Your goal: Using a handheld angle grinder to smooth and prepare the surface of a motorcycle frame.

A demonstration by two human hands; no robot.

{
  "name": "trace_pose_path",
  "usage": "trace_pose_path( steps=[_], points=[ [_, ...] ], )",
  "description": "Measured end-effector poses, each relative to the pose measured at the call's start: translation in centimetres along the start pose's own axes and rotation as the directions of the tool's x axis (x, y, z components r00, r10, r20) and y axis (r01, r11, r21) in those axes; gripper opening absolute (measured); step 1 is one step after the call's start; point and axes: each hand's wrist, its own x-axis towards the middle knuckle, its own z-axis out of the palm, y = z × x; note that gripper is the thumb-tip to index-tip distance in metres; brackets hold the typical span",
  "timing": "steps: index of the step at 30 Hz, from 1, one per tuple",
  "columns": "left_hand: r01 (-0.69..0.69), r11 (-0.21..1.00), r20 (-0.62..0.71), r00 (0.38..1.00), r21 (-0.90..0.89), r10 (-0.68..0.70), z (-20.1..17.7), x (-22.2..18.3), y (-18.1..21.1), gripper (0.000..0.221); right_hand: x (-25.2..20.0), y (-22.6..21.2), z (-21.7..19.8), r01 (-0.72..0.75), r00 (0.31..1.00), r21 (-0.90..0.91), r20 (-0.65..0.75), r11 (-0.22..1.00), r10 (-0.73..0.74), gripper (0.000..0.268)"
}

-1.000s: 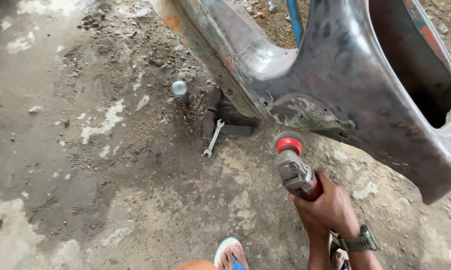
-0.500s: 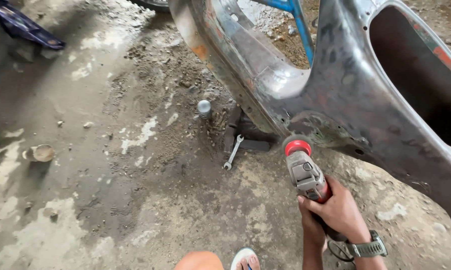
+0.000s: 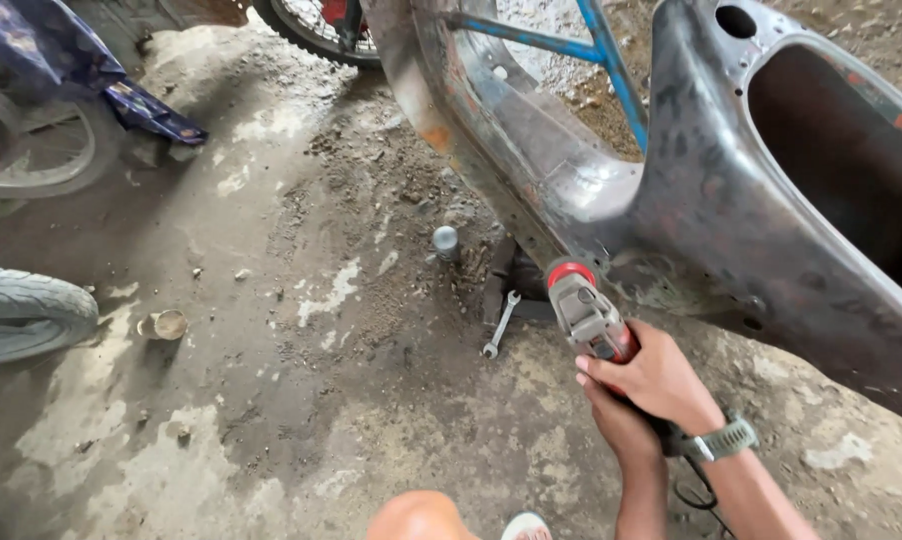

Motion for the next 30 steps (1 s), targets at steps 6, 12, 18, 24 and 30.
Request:
trace_pose_path(
  steps=[6,12,18,24,30],
  points=[
    [-0.297,0.941,-0.114,0.953,-0.16,0.281,3.4,-0.3,7.7,0.056,4.4,-4.2,-1.5,0.089,0.996,0.043,-0.018,0.995,-0.088,0.031],
    [-0.258,0.941,-0.058,0.966,-0.217,0.252,7.0,-4.3,19.4,0.042,6.5,-7.4,-1.7,0.004,0.988,-0.047,-0.153,0.999,-0.012,0.048],
    [-0.209,0.782,-0.001,0.966,-0.587,0.257,5.4,-2.9,25.4,0.046,6.7,-11.3,-3.0,-0.005,0.999,0.18,-0.038,0.984,0.012,0.034],
    [-0.35,0.72,0.059,0.877,-0.599,0.476,9.6,-3.3,36.3,0.05,8.3,-12.1,-4.7,0.14,0.989,0.189,-0.072,0.972,-0.128,0.054],
    [-0.839,0.31,0.225,0.229,-0.447,0.947,9.2,-1.6,46.2,0.052,7.6,-10.9,-5.9,0.073,0.995,-0.02,0.076,0.997,-0.071,0.033]
  ],
)
